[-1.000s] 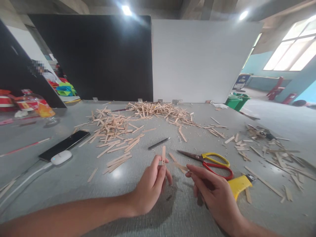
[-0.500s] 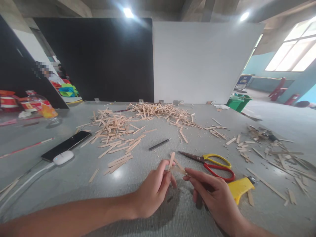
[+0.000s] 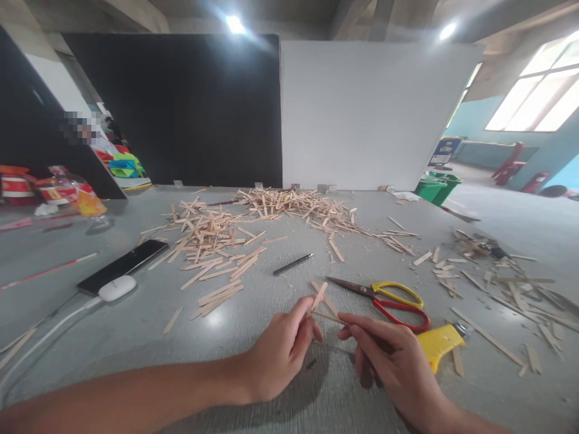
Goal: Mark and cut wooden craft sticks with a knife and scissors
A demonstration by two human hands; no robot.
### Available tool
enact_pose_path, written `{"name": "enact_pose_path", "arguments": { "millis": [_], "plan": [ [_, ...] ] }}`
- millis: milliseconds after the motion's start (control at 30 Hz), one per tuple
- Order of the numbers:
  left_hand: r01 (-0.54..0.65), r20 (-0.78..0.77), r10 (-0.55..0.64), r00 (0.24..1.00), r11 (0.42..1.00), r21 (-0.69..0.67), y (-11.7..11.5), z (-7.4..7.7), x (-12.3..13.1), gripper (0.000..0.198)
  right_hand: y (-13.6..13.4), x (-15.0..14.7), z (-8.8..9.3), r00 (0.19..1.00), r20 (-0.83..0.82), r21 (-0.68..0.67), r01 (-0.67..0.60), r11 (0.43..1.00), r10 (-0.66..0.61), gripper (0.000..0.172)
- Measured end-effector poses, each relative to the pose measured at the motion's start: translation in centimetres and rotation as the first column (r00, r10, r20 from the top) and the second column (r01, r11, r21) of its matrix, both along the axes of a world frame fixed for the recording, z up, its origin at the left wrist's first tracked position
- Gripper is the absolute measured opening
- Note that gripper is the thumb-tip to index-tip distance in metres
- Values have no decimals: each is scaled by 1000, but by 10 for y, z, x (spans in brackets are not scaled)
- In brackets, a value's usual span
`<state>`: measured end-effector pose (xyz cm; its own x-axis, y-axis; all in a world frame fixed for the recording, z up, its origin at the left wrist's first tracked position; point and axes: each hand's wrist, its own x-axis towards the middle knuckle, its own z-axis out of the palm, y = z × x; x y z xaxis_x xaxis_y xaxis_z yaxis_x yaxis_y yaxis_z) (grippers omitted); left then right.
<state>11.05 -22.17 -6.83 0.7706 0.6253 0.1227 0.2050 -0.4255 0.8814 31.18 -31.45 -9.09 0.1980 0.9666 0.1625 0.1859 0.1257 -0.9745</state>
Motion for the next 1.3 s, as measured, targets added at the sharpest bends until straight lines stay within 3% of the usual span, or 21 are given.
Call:
{"name": "enact_pose_path", "arguments": {
  "millis": [300,433,533,633,867,1300],
  "plan": [
    [63,42,-64,997,997,41,-1,-9,-4,45,-3,-1,0,998,-61,-62,-29,998,25,45],
    [86,31,-86,996,996,28,1,-12,-4,50,-6,0,-1,997,-36,-66,-72,995,70,40],
    [102,29,-106,994,990,93,2,-14,-4,53,-7,1,-2,997,-18,-70,-82,994,80,36],
    [121,26,-125,992,985,126,3,-12,-4,53,-6,1,-3,997,-20,-59,-76,995,75,34],
    [105,-17,-104,994,993,50,3,-3,-1,47,-4,1,0,996,7,-46,-92,995,93,33],
    [115,22,-119,993,982,151,3,-13,-4,52,-2,0,0,995,-56,-92,-84,992,79,39]
  ]
}}
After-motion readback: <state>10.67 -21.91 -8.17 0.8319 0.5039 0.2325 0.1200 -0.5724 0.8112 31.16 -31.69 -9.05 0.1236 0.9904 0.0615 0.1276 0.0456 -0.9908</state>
